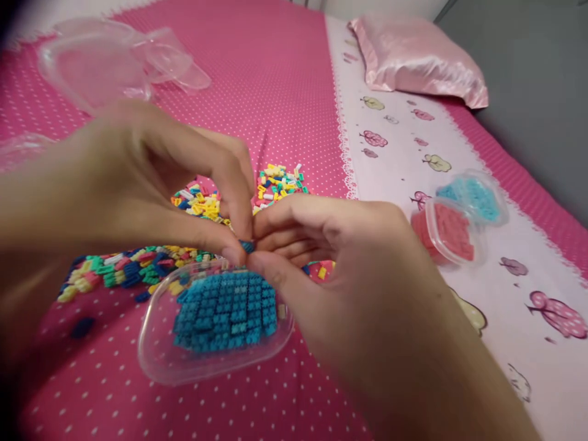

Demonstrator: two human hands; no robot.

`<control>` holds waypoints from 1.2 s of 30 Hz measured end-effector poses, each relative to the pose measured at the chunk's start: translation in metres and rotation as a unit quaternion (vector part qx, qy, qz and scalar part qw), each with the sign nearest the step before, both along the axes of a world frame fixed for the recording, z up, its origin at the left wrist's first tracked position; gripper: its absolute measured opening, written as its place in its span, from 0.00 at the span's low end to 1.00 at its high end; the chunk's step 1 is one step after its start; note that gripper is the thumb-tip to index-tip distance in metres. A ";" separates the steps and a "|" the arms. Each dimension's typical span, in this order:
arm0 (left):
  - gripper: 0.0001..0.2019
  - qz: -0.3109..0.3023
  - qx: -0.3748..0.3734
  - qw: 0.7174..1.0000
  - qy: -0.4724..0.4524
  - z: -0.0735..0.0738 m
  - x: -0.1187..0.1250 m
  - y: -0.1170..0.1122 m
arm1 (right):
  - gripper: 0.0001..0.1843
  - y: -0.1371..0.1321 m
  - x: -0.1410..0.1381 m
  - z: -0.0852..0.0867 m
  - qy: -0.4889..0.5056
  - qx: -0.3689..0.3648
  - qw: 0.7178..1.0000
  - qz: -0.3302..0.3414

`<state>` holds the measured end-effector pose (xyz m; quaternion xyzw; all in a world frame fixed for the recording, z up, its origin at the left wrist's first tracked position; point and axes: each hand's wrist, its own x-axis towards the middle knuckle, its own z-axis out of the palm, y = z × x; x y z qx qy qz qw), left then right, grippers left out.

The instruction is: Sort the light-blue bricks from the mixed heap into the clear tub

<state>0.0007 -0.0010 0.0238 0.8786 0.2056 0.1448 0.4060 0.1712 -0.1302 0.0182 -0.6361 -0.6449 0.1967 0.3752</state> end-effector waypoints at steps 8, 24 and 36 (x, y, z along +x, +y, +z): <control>0.14 -0.042 0.049 0.995 0.074 -0.007 -0.002 0.011 | 0.07 0.000 0.006 -0.004 -0.162 -0.046 0.983 0.077; 0.03 0.042 -0.128 0.956 0.260 -0.016 0.016 -0.029 | 0.08 -0.018 -0.001 -0.013 -0.423 -0.079 0.876 0.216; 0.09 0.167 -0.238 0.932 0.216 -0.018 0.014 -0.024 | 0.10 -0.014 -0.009 -0.016 -0.459 -0.053 0.859 0.220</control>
